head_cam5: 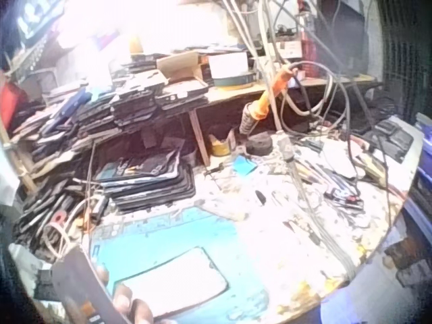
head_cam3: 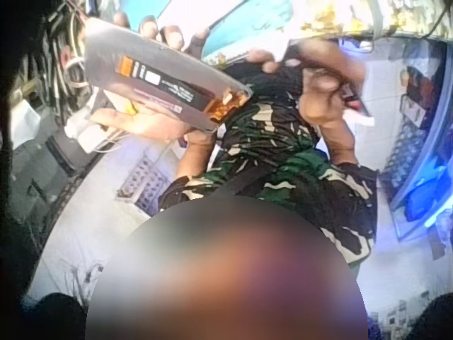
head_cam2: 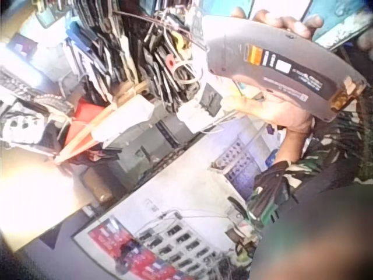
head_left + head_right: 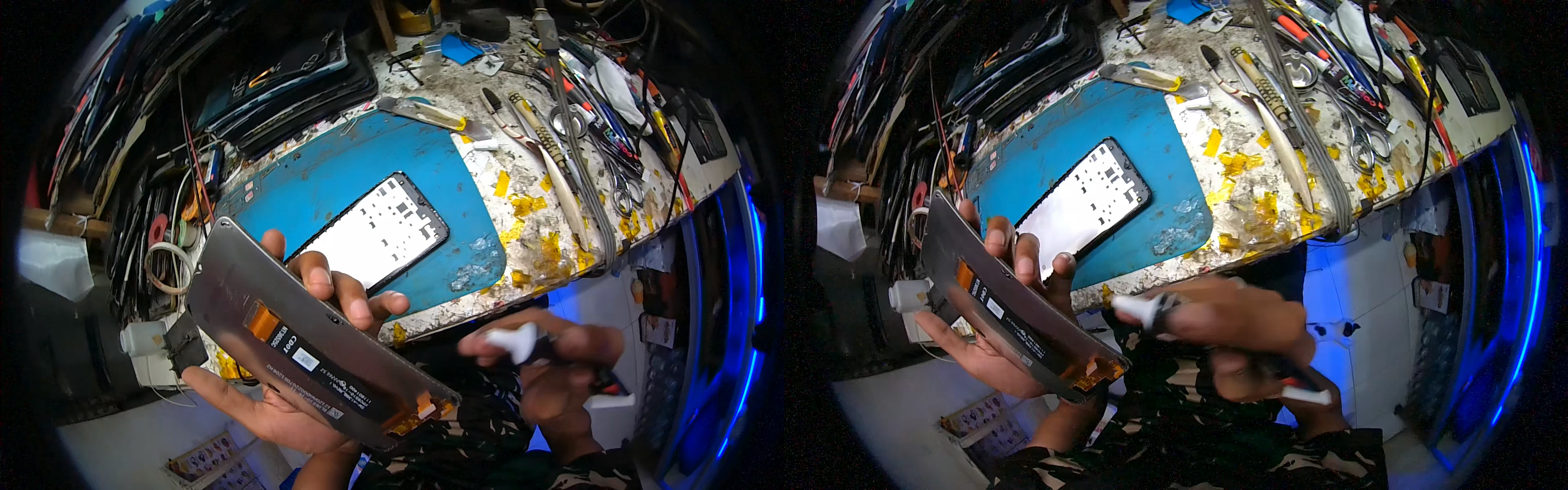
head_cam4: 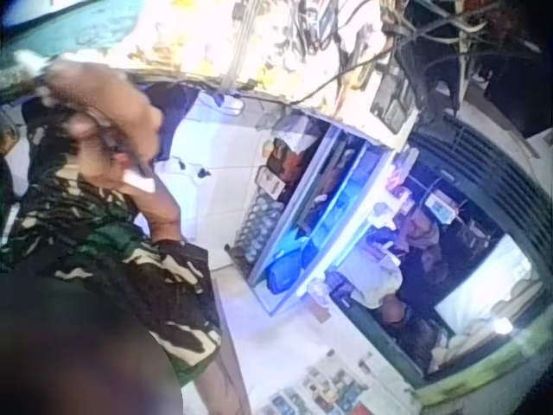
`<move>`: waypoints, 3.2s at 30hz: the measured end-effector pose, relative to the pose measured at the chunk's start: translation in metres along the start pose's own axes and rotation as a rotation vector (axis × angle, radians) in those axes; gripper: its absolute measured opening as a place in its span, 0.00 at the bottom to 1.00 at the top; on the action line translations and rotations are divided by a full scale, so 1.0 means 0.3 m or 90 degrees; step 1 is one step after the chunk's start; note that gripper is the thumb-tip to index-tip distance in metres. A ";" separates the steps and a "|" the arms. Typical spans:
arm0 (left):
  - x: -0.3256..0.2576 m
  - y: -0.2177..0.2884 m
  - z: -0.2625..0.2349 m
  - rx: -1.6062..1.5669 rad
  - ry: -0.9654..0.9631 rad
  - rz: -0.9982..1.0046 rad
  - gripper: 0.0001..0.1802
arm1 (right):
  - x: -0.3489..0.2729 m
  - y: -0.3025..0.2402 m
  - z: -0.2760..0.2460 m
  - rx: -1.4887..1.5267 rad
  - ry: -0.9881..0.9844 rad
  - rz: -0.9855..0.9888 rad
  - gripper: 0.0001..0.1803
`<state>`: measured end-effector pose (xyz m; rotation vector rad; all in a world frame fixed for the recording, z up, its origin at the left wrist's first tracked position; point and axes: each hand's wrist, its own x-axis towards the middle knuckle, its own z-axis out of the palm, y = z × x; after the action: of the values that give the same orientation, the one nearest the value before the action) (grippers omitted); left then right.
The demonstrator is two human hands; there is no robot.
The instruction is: The person applies adhesive to the interior of a smartphone chassis, then installs a new battery into the chassis and closes the device. The person handles the phone chassis, battery, and adhesive tube during the process.
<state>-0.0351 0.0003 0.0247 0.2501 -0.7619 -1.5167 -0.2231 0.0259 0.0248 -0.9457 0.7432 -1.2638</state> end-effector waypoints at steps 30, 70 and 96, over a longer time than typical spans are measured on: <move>-0.106 0.025 -0.042 0.183 -0.080 -0.062 0.57 | 0.055 -0.030 0.024 -0.363 -0.166 0.064 0.22; 0.078 0.007 0.077 -0.289 -0.035 0.139 0.46 | 0.136 -0.097 -0.010 0.083 0.060 -0.233 0.10; 0.065 -0.037 0.129 -0.373 0.027 0.096 0.44 | 0.110 0.022 0.122 0.290 0.067 -0.335 0.15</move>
<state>-0.0690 -0.0074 0.0528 -0.2094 -0.2715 -1.5175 -0.1822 0.0000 0.0366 -0.7187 0.2589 -1.8576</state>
